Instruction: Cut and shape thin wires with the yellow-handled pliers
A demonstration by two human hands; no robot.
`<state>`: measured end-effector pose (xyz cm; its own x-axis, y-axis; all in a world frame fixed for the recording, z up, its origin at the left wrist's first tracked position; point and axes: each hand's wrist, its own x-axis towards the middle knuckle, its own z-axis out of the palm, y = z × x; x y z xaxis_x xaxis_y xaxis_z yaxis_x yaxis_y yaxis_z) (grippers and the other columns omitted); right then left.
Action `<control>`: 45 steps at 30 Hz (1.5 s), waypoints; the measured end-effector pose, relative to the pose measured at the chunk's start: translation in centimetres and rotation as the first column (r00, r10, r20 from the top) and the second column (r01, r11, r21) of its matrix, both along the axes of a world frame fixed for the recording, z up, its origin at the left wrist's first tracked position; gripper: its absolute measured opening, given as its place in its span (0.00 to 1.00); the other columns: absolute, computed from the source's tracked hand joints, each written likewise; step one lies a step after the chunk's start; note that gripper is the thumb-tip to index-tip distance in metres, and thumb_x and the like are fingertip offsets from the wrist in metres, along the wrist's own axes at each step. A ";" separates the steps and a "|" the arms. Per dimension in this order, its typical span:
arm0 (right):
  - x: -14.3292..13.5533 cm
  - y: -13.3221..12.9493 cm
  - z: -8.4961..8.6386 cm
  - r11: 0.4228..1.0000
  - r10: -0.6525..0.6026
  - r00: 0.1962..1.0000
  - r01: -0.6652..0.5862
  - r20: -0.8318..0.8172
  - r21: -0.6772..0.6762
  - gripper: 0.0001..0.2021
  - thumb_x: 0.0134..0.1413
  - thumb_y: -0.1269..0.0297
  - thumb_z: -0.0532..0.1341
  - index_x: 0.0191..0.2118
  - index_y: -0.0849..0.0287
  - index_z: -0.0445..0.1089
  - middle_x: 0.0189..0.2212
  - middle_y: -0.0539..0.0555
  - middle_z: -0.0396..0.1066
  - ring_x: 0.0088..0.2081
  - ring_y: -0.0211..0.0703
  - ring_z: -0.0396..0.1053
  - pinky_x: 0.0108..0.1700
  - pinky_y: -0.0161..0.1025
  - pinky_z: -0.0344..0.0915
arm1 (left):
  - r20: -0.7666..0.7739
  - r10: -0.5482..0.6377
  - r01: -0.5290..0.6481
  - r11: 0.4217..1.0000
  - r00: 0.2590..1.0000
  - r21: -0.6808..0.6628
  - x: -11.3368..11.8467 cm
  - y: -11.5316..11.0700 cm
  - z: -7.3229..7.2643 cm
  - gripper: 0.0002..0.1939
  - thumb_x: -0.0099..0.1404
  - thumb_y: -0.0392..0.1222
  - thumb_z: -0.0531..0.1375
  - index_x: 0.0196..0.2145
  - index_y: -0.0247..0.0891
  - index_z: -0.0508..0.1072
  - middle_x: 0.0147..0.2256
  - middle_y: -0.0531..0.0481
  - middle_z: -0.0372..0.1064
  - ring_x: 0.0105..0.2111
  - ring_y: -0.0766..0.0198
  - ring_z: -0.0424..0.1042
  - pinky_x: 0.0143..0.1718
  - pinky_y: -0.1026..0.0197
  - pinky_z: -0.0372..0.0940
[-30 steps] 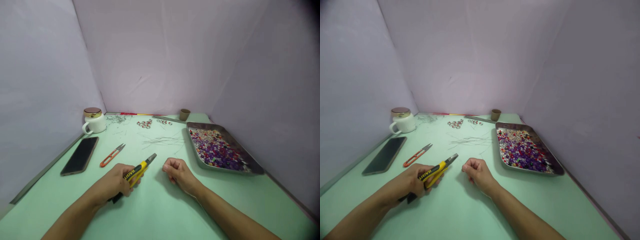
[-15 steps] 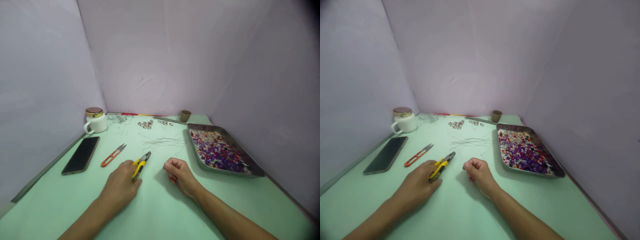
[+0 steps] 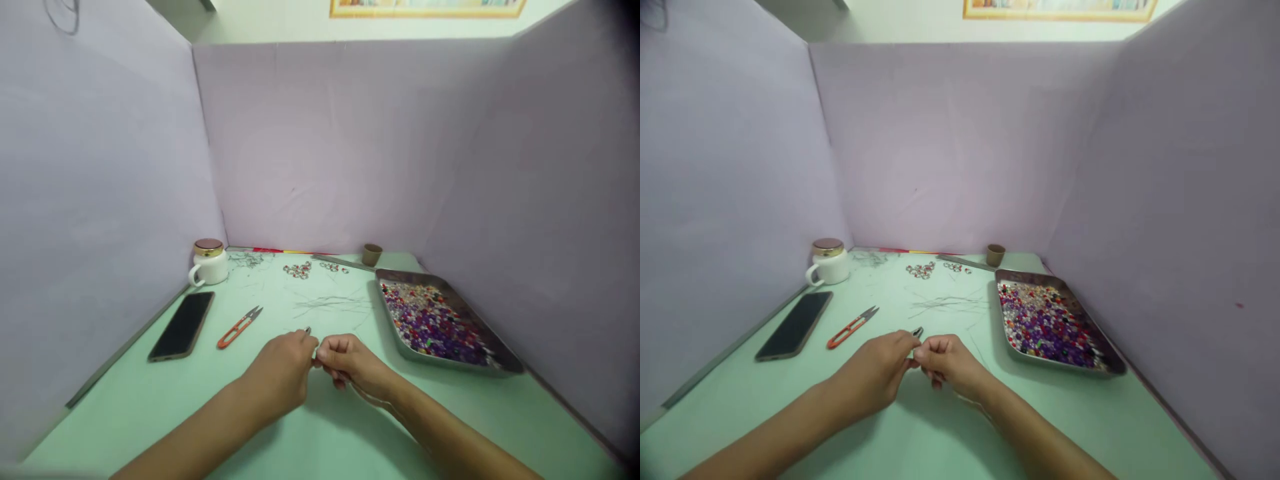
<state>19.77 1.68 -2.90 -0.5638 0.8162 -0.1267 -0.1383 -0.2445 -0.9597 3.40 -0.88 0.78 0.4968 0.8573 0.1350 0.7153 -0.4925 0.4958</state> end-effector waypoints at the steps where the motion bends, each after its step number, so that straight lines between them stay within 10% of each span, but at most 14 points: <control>1: 0.0 0.3 0.4 1.000 0.009 1.000 -0.010 -0.002 -0.004 0.17 0.43 0.52 0.61 0.24 0.64 0.69 0.13 0.45 0.58 0.14 0.27 0.48 0.16 0.28 0.52 | 0.009 0.021 -0.021 1.000 1.000 -0.015 -0.2 0.4 0.4 0.08 0.55 0.34 0.50 0.28 0.38 0.69 0.29 0.47 0.66 0.29 0.60 0.65 0.31 0.61 0.56; 5: 1.4 2.1 1.7 0.994 -0.098 0.995 0.098 0.008 -0.041 0.20 0.51 0.51 0.53 0.30 0.65 0.70 0.19 0.50 0.65 0.16 0.29 0.57 0.19 0.29 0.58 | 0.081 0.125 -0.120 0.990 0.989 -0.071 -1.9 2.9 2.2 0.14 0.57 0.38 0.49 0.17 0.37 0.65 0.17 0.52 0.59 0.21 0.65 0.61 0.25 0.63 0.53; 11: 4.0 3.7 1.7 0.916 -0.368 0.929 0.371 0.048 -0.151 0.10 0.52 0.63 0.55 0.30 0.64 0.69 0.20 0.49 0.63 0.17 0.29 0.57 0.19 0.27 0.59 | 0.222 0.245 -0.152 0.917 0.944 -0.368 -3.3 5.8 3.6 0.14 0.55 0.46 0.51 0.25 0.33 0.70 0.22 0.48 0.69 0.11 0.72 0.57 0.15 0.66 0.49; 17: 2.8 4.1 3.2 0.907 -0.415 0.908 0.417 -0.052 0.063 0.13 0.43 0.68 0.62 0.39 0.58 0.67 0.35 0.53 0.68 0.27 0.33 0.63 0.27 0.30 0.63 | 0.388 0.271 -0.054 0.872 0.881 -0.486 -2.1 5.9 2.5 0.14 0.54 0.45 0.53 0.31 0.31 0.69 0.22 0.48 0.70 0.10 0.77 0.50 0.13 0.69 0.44; 27: -1.3 5.7 2.3 0.880 -0.427 0.904 0.417 -0.001 0.228 0.10 0.42 0.60 0.62 0.28 0.62 0.71 0.22 0.51 0.67 0.21 0.31 0.56 0.17 0.28 0.45 | 0.464 0.260 0.145 0.727 0.847 -0.671 0.3 5.4 -2.0 0.18 0.55 0.50 0.52 0.29 0.30 0.69 0.18 0.49 0.68 0.07 0.77 0.48 0.11 0.68 0.39; 36: -0.9 5.6 1.1 0.975 -0.165 0.980 0.146 0.107 0.168 0.13 0.44 0.56 0.60 0.25 0.63 0.69 0.14 0.46 0.57 0.17 0.30 0.52 0.19 0.30 0.48 | 0.598 0.472 0.042 0.762 0.647 -0.646 -2.3 9.5 -0.1 0.14 0.54 0.47 0.57 0.30 0.31 0.70 0.29 0.49 0.67 0.14 0.79 0.51 0.15 0.69 0.44; 45: -1.6 4.9 0.8 0.977 -0.123 0.980 0.092 0.157 0.193 0.14 0.44 0.55 0.58 0.21 0.63 0.65 0.13 0.45 0.55 0.16 0.30 0.51 0.19 0.30 0.49 | 0.617 0.515 0.136 0.692 0.595 -0.709 -0.5 8.3 -0.6 0.09 0.49 0.40 0.61 0.27 0.31 0.68 0.15 0.54 0.63 0.14 0.76 0.53 0.16 0.70 0.47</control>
